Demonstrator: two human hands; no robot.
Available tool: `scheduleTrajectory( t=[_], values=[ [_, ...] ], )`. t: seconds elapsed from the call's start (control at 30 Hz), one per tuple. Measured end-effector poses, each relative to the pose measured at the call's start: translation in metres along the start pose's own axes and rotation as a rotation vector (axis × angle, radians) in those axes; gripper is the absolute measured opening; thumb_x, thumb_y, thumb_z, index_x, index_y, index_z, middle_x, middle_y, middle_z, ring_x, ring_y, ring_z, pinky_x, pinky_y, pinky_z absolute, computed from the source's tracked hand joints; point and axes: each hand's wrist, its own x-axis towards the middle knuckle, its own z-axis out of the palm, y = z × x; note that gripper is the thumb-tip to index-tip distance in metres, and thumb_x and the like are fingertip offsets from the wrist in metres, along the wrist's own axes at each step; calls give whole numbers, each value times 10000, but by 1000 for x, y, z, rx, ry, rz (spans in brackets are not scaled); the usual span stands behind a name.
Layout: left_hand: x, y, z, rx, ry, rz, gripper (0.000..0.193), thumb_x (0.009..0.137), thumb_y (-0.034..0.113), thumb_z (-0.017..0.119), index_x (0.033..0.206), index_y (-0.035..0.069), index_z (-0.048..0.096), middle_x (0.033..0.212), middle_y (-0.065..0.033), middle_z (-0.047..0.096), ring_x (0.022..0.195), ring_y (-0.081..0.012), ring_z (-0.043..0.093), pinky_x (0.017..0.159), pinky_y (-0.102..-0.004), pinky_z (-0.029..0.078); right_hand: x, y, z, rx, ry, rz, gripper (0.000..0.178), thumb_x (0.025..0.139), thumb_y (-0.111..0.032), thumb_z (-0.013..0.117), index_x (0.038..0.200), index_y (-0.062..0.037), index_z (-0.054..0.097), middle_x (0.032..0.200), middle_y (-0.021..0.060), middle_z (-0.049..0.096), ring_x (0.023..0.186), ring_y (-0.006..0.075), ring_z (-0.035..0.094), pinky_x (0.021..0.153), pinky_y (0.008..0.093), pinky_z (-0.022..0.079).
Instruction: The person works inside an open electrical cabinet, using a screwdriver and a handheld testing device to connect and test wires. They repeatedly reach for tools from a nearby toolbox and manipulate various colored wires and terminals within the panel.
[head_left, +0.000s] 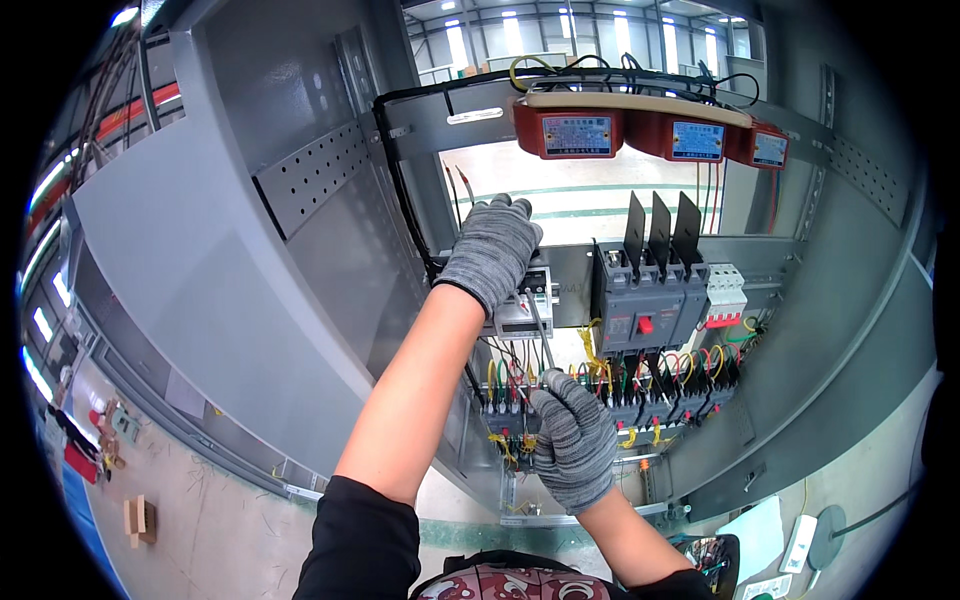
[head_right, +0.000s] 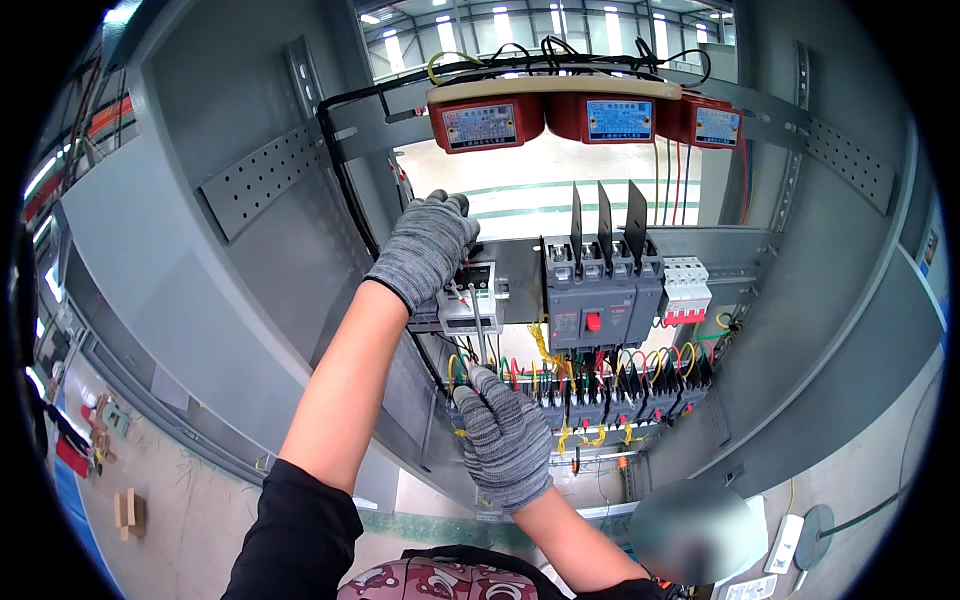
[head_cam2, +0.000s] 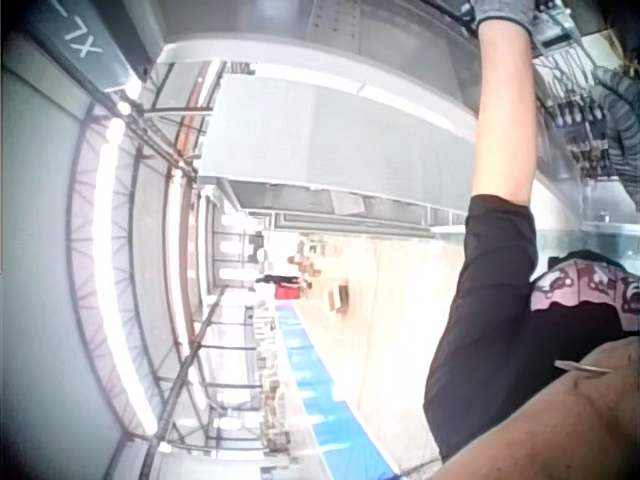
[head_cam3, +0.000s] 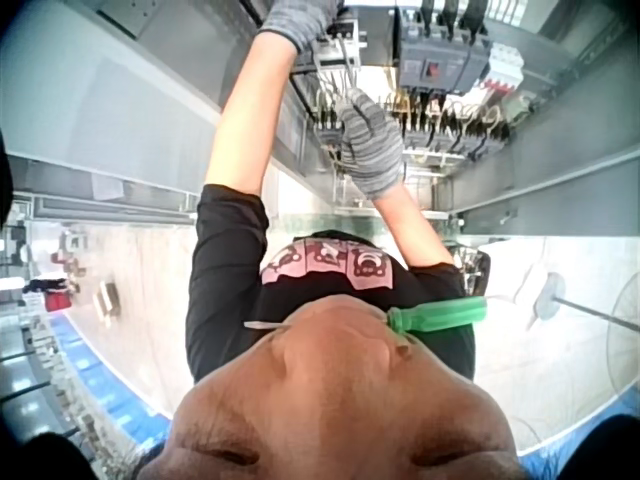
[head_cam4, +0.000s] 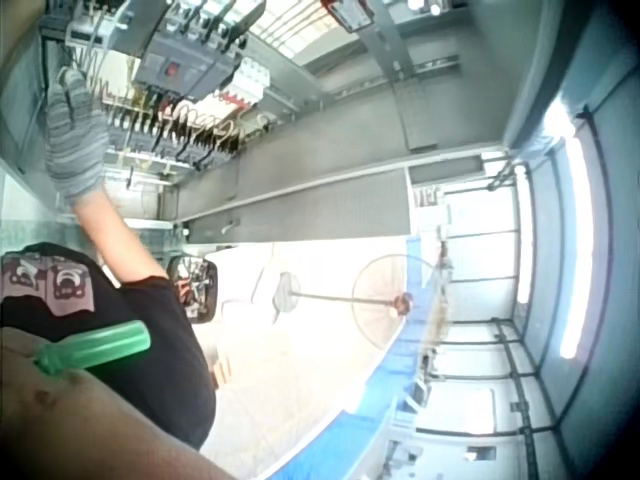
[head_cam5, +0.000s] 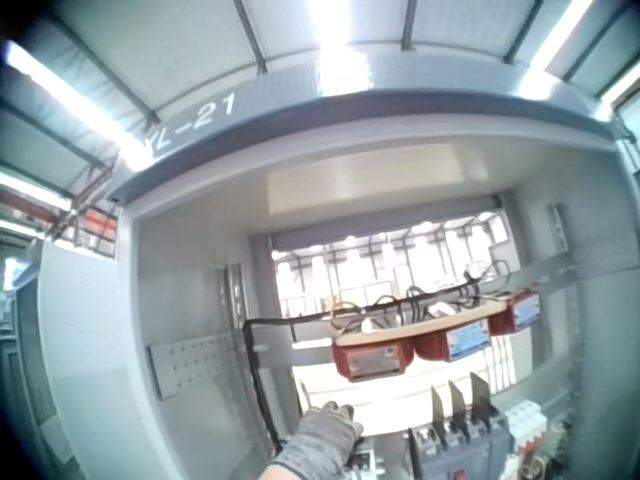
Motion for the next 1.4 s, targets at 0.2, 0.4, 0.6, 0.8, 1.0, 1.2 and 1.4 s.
scheduleTrajectory(
  t=[0.2,0.4,0.6,0.8,1.0,1.2,1.4],
  values=[
    [-5,-1,8,-1,39,13,200,756,203,636,916,91,682,1120,-131,605,1099,-285,560,923,-401,465,-3,-2,5,55,11,42,255,742,-52,684,989,-98,645,1054,145,644,911,316,655,767,400,537],
    [-8,-2,2,24,21,19,222,739,208,659,929,95,686,1126,-123,606,1111,-282,556,936,-396,460,-5,-3,3,81,-7,52,298,707,-28,677,997,-94,651,1035,132,650,900,313,646,761,406,524],
    [-6,-2,0,3,-9,16,204,772,222,642,928,101,692,1119,-117,608,1103,-280,555,932,-393,460,-1,-3,2,71,-29,20,347,693,-20,657,1032,-93,652,1044,125,647,880,302,637,752,414,501],
    [-7,-1,5,8,55,28,205,785,240,632,915,94,694,1107,-105,611,1071,-281,564,916,-392,462,-3,-1,2,56,-37,2,359,698,-34,670,1051,-96,646,1046,112,641,877,299,639,746,410,507],
    [-11,-6,6,-30,62,0,204,782,245,636,900,88,695,1094,-109,613,1066,-293,568,914,-385,464,0,-4,3,122,35,152,317,733,-44,700,1040,-107,649,1002,104,634,842,291,652,718,371,543],
    [-7,-5,10,-54,60,-13,181,774,225,651,889,93,697,1071,-124,609,1061,-296,570,918,-392,469,5,0,4,-9,120,8,269,745,-40,695,999,-121,661,1004,107,639,851,287,634,710,387,524],
    [-8,-2,8,-84,38,-37,185,766,217,663,906,101,699,1080,-128,596,1070,-317,558,904,-404,482,-1,1,3,-23,46,-22,258,755,-51,688,1004,-116,660,1041,119,637,862,291,621,704,396,509]
  ],
)
